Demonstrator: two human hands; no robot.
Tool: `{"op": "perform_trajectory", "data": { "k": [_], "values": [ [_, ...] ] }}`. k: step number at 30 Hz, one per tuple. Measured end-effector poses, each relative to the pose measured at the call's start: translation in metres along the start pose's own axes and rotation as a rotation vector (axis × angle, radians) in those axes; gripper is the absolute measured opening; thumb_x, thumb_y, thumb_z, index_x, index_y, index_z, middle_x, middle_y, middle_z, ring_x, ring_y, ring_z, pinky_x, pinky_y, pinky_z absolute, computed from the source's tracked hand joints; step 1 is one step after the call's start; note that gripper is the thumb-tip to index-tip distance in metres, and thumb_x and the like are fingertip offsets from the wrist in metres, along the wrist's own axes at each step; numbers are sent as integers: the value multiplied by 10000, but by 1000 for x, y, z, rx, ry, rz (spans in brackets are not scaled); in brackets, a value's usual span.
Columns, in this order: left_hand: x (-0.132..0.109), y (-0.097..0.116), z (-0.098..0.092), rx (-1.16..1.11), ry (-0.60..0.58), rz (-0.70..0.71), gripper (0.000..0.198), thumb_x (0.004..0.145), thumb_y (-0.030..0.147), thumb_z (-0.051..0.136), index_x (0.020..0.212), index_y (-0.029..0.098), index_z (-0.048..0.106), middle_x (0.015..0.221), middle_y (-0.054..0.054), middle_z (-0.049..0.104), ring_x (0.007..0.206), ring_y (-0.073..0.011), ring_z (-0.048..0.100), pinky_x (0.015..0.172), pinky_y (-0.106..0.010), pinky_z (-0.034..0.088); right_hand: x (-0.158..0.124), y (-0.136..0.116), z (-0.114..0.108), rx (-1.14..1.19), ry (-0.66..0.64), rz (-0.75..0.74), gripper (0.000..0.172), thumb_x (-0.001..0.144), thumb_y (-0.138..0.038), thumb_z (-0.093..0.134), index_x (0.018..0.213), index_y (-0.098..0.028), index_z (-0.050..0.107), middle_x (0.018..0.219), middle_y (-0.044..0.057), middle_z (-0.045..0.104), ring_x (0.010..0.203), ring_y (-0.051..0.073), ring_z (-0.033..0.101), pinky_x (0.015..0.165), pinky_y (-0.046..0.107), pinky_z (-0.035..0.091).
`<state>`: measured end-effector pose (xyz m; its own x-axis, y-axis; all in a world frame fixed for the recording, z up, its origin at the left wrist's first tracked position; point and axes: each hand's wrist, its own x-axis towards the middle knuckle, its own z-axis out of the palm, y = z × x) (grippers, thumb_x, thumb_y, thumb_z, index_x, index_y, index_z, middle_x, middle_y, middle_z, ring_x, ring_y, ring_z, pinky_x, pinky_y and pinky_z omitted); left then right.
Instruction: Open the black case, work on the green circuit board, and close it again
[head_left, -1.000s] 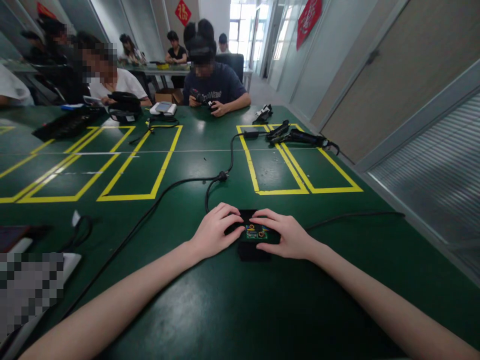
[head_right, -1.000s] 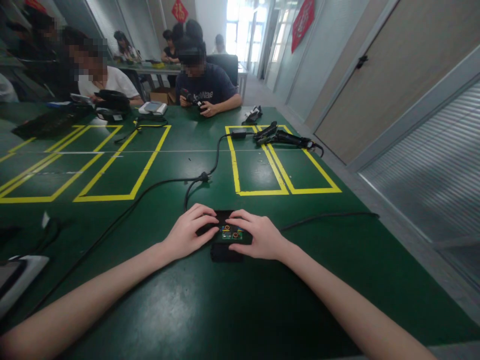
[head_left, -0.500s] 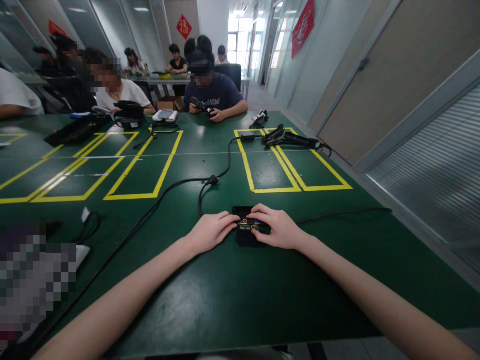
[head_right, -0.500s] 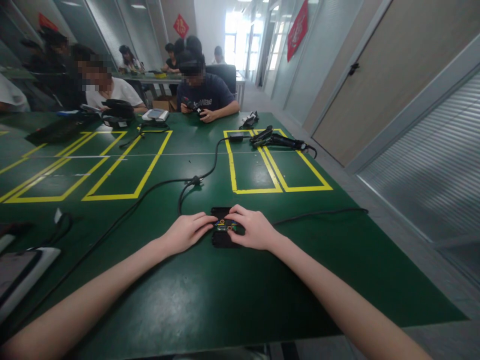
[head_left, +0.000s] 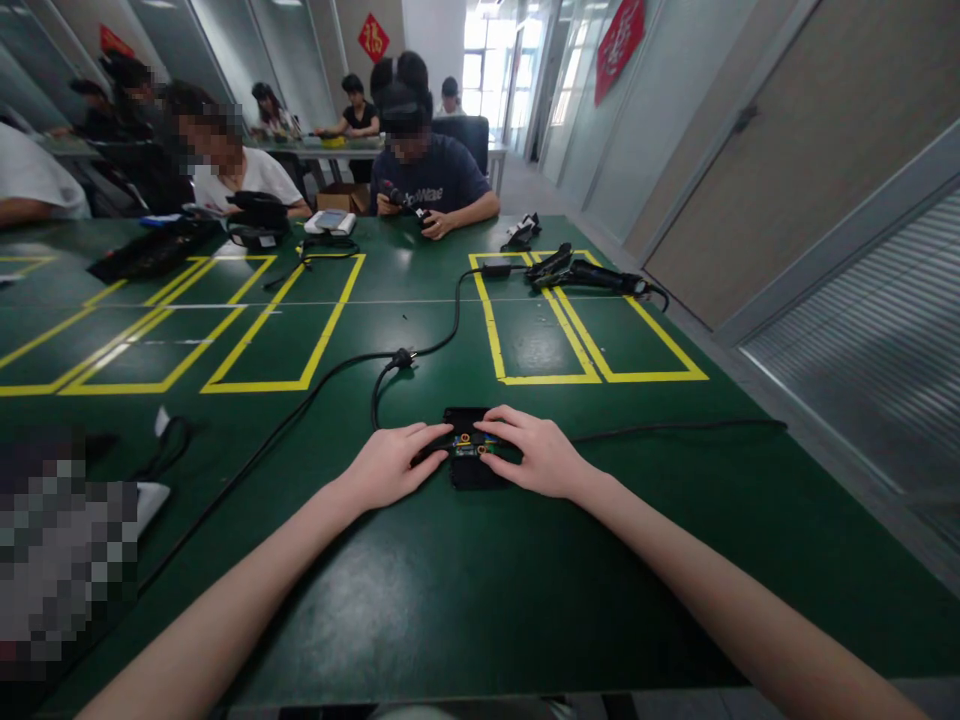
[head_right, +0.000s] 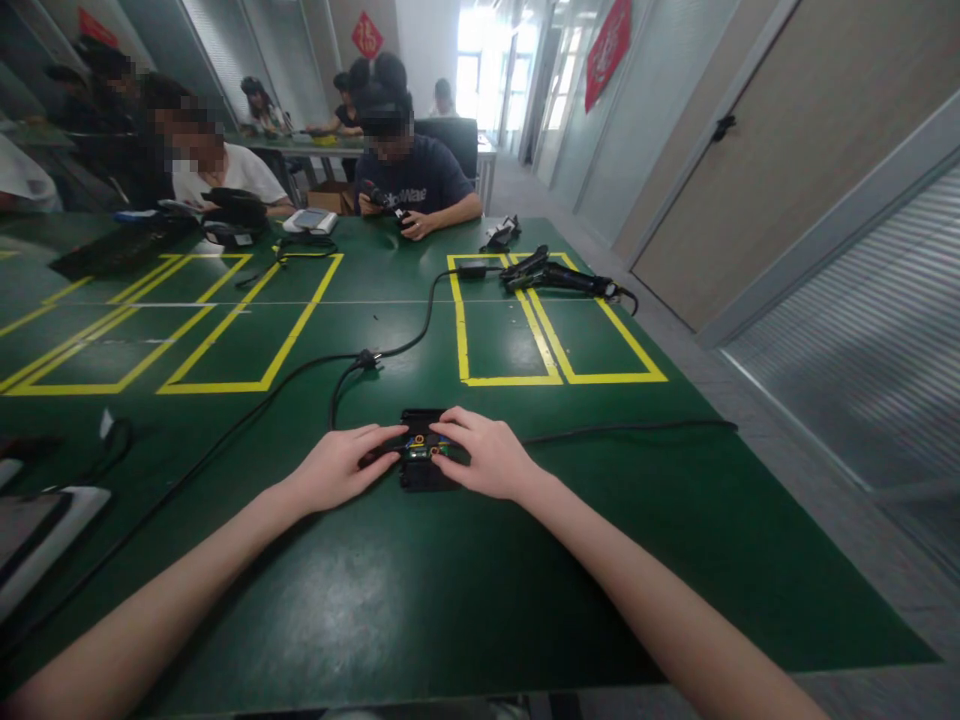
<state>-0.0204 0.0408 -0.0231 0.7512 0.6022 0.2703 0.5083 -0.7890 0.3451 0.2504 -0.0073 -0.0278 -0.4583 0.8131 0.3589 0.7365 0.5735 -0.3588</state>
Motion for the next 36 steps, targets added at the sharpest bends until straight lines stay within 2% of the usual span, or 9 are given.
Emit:
{"op": "perform_trajectory", "data": {
  "k": [5, 10, 14, 17, 21, 25, 27, 33, 36],
  "values": [
    [-4, 1, -1, -69, -23, -65, 392, 1060, 370, 526, 1414, 233, 625, 1029, -41, 763, 737, -150, 712, 705, -241, 557, -2, -5, 1, 23, 4, 32, 321, 986, -321, 625, 1272, -196, 698, 1264, 131, 689, 1019, 247, 736, 852, 386, 633],
    [-14, 4, -3, -169, 9, -107, 390, 1054, 348, 532, 1409, 216, 625, 1043, -51, 774, 733, -144, 714, 665, -228, 557, -5, -7, -4, 47, -10, 10, 377, 1021, -333, 594, 1379, -227, 647, 1348, 132, 653, 1129, 261, 716, 905, 398, 631],
    [-21, 7, -9, -217, 46, -105, 328, 1078, 360, 517, 1325, 207, 668, 1053, -56, 772, 736, -136, 714, 671, -224, 558, -13, -1, -14, 113, 48, 43, 437, 1024, -333, 576, 1444, -212, 592, 1297, 144, 670, 963, 225, 736, 778, 357, 640],
    [-21, 11, -14, -162, 86, -28, 297, 1105, 362, 471, 1168, 198, 711, 895, -30, 740, 720, -135, 697, 657, -217, 528, -16, 2, -21, 195, 129, 32, 329, 1016, -289, 571, 1318, -214, 679, 1113, 108, 730, 824, 184, 717, 685, 297, 603],
    [-21, 21, -17, -121, 184, 81, 281, 1114, 342, 454, 1095, 181, 684, 823, -19, 713, 655, -123, 660, 605, -216, 473, -17, -5, -26, 267, 199, 16, 198, 1018, -245, 568, 939, -205, 746, 766, 43, 730, 652, 157, 672, 621, 277, 544],
    [-24, 30, -18, -183, 98, 110, 225, 1076, 314, 528, 980, 177, 678, 778, -9, 713, 608, -113, 644, 560, -216, 437, -22, -14, -27, 286, 122, -9, 263, 991, -221, 598, 735, -200, 651, 640, 8, 668, 549, 125, 600, 548, 250, 459],
    [-24, 30, -16, -211, 56, 100, 222, 1071, 309, 532, 982, 180, 690, 789, -12, 725, 632, -118, 661, 571, -218, 444, -25, -15, -25, 281, 61, -8, 267, 995, -215, 588, 735, -195, 645, 643, 4, 663, 550, 119, 598, 544, 240, 440],
    [-22, 20, -12, -209, 43, 19, 180, 1038, 290, 575, 993, 187, 715, 812, -19, 726, 679, -134, 664, 605, -234, 474, -22, -9, -20, 249, -45, 52, 269, 1017, -257, 568, 776, -197, 669, 708, 17, 693, 625, 138, 642, 601, 249, 462],
    [-20, 17, -12, -153, 76, 35, 159, 1016, 269, 590, 974, 181, 715, 838, -43, 731, 778, -181, 669, 712, -303, 521, -19, -8, -24, 240, -84, 49, 295, 1034, -264, 554, 766, -201, 660, 709, 17, 674, 626, 144, 622, 584, 261, 444]
  ]
}}
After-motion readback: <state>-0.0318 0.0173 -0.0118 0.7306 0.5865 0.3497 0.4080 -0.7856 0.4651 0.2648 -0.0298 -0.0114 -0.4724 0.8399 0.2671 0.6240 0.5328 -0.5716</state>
